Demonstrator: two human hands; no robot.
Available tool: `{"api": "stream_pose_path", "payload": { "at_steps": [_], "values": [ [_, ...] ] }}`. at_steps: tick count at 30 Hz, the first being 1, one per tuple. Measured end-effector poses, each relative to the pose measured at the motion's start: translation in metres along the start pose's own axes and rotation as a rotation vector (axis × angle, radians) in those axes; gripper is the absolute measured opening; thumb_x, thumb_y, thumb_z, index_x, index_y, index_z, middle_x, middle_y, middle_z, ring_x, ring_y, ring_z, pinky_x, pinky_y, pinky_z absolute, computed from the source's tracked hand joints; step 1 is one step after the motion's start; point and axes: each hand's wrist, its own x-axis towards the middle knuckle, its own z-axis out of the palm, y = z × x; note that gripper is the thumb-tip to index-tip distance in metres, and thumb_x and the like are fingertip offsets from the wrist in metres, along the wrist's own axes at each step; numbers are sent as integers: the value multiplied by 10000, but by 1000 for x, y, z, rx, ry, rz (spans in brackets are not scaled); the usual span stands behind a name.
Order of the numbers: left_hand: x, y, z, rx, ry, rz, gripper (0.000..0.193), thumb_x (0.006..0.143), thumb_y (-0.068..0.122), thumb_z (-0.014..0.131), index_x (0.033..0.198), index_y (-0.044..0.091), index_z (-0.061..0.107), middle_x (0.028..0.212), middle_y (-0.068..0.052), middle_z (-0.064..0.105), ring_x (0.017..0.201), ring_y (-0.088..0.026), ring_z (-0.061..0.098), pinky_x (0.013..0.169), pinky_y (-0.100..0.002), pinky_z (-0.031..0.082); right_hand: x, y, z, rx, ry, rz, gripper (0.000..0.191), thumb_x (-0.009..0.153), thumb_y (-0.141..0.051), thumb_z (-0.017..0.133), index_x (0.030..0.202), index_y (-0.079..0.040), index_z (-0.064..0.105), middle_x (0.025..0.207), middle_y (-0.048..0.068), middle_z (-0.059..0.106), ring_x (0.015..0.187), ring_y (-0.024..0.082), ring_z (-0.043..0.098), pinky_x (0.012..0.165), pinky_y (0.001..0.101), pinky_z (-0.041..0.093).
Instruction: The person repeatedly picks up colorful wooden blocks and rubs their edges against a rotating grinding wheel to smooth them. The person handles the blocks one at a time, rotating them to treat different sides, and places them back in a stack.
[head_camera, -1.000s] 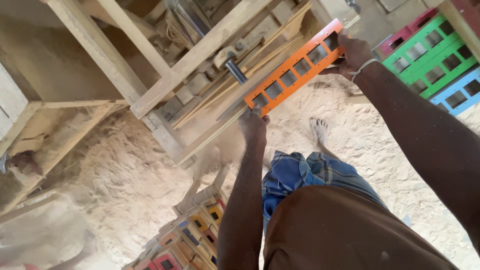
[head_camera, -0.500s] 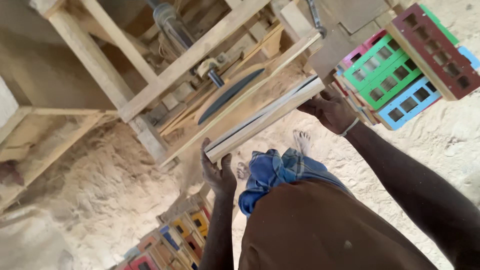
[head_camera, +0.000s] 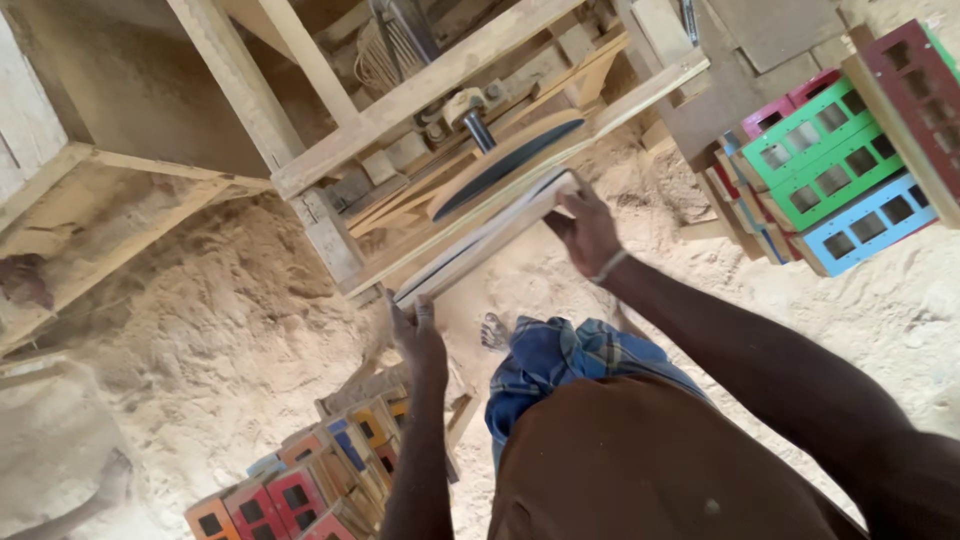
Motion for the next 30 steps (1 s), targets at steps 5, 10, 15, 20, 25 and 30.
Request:
{"api": "stream_pose_path", "payload": {
  "at_steps": [5, 10, 15, 20, 25, 30],
  "values": [
    [63, 12, -29, -51, 33, 57, 276, 1073, 192, 577, 1084, -60, 690, 802, -22, 604, 695, -108, 508, 611, -305, 420, 36, 45, 53, 45, 183, 33, 352, 976, -96, 584, 1327, -88, 555, 1162, 62, 616, 1023, 222, 641, 919, 402, 576],
    [80, 15, -41, -285, 22, 58, 254, 1033, 214, 608, 1079, -9, 720, 882, 14, 673, 779, -63, 571, 691, -247, 476, 50, 59, 71, -76, 350, 66, 184, 986, -83, 615, 1169, -83, 635, 1022, 55, 587, 858, 182, 598, 753, 383, 550],
    [74, 3, -24, -149, 60, 60, 215, 1024, 220, 620, 1047, 32, 720, 812, 33, 625, 721, -63, 501, 633, -256, 422, 57, 39, 53, -120, 331, 96, 229, 925, -36, 631, 1151, -60, 606, 1022, 67, 585, 876, 202, 612, 773, 408, 575],
    [76, 1, 49, -270, 103, 81, 344, 1032, 218, 743, 888, -45, 575, 809, 14, 489, 773, -135, 433, 663, -323, 388, 67, -31, 21, -604, 42, 29, 170, 1011, -108, 646, 1107, 13, 577, 1144, 139, 641, 1129, 269, 696, 979, 412, 580],
    [45, 31, 140, 8, 84, 80, 311, 992, 280, 663, 1104, -10, 683, 884, -106, 698, 817, -239, 636, 756, -362, 506, 79, -118, 2, -210, 200, 51, 244, 1024, -87, 538, 1211, 69, 539, 1249, 226, 623, 1219, 382, 654, 1033, 532, 612],
    [24, 58, 201, -138, 93, 157, 330, 997, 276, 634, 1132, -12, 722, 961, -165, 774, 907, -278, 739, 850, -367, 549, 88, -168, -16, -329, 320, 48, 232, 1051, -144, 513, 1240, -9, 505, 1249, 191, 578, 1183, 360, 631, 1026, 531, 571]
  ]
}}
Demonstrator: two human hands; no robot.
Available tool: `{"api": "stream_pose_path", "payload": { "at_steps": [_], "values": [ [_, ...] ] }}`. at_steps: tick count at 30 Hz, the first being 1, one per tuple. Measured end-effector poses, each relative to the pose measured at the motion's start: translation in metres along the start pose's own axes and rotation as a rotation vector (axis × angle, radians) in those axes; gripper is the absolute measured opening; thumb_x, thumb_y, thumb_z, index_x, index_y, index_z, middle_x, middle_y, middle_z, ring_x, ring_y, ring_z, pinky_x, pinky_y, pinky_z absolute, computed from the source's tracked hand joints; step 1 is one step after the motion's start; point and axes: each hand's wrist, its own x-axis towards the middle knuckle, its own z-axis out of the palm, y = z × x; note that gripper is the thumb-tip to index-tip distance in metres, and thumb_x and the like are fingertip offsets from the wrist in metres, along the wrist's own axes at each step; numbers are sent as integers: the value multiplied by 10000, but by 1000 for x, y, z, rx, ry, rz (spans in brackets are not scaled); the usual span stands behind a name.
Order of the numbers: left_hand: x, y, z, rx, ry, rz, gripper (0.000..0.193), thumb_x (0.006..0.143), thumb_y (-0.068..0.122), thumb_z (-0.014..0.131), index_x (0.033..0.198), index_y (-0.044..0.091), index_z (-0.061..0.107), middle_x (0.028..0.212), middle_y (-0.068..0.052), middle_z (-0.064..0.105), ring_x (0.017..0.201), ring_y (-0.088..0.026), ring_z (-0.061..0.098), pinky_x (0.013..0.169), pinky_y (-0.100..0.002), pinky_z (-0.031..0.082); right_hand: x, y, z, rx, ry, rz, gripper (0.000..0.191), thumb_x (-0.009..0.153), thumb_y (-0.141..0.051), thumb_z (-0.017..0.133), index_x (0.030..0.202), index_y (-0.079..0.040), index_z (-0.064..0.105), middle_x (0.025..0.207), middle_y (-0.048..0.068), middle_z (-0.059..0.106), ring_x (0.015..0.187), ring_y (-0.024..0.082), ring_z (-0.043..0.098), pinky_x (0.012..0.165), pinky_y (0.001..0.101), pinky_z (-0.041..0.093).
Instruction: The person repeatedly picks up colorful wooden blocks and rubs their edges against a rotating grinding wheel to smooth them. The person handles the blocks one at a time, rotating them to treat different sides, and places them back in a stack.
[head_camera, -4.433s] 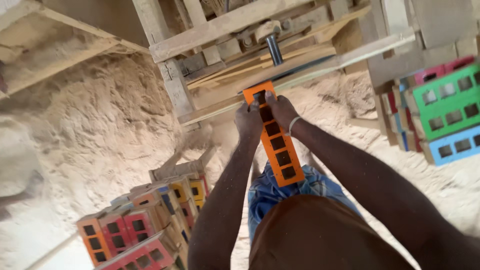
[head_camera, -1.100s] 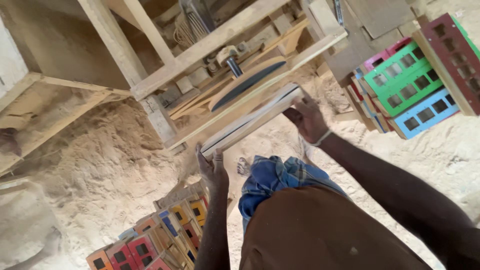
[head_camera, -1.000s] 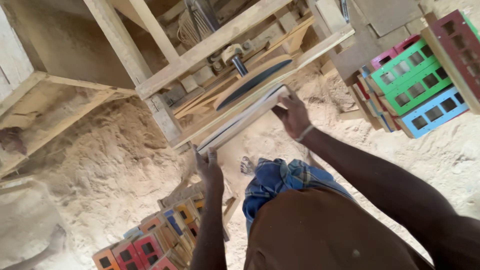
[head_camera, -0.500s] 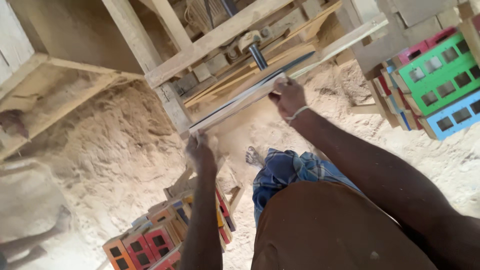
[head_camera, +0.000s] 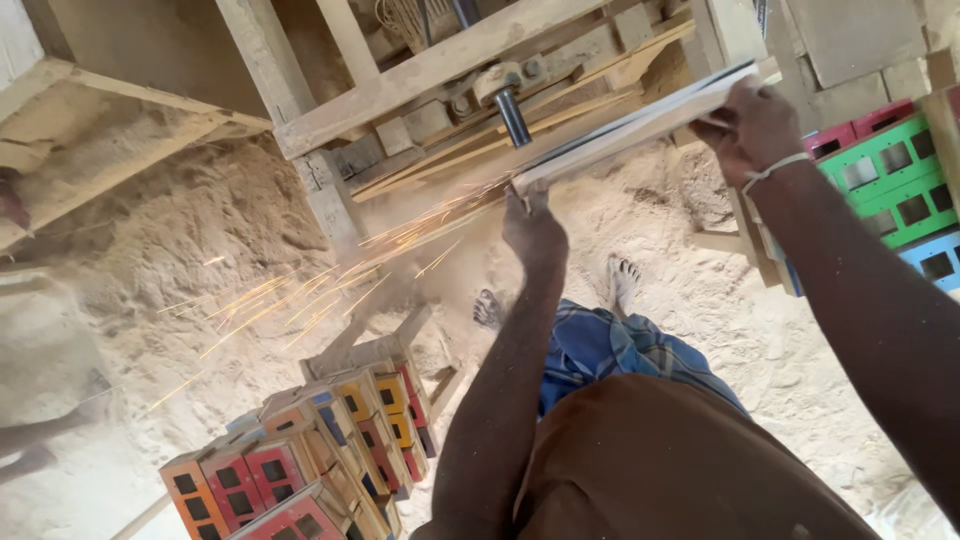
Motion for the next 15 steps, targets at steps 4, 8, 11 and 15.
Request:
{"api": "stream_pose_path", "payload": {
  "at_steps": [4, 8, 11, 15],
  "values": [
    [-15, -5, 23, 18, -97, 260, 294, 1070, 221, 609, 1125, -36, 739, 1069, -195, 758, 996, -296, 702, 902, -420, 513, -5, -13, -27, 247, -72, -3, 434, 956, -387, 644, 1268, -110, 524, 1057, 88, 565, 927, 267, 641, 706, 426, 588],
    [-97, -2, 25, 58, -438, -75, 309, 1024, 260, 635, 1023, -42, 699, 766, -209, 613, 642, -311, 566, 581, -447, 425, -50, -26, -84, 268, 146, -239, 558, 848, -367, 706, 1282, -451, 366, 935, 32, 570, 691, 177, 603, 473, 327, 443],
    [-152, 34, 15, 573, -859, 1450, 332, 998, 203, 595, 1215, -40, 660, 1194, -175, 744, 1029, -282, 723, 812, -400, 526, -97, -28, -140, -9, 120, -350, 513, 838, -242, 791, 1276, -213, 525, 933, 49, 595, 641, 172, 533, 498, 310, 433],
    [-179, 118, -5, 404, -1558, 460, 464, 951, 286, 719, 1326, 26, 634, 1368, -213, 662, 1263, -310, 616, 1066, -384, 450, -111, -26, -227, -831, 378, -348, 548, 792, -317, 899, 1156, -5, 632, 991, 97, 667, 844, 237, 657, 729, 380, 546]
  ]
}}
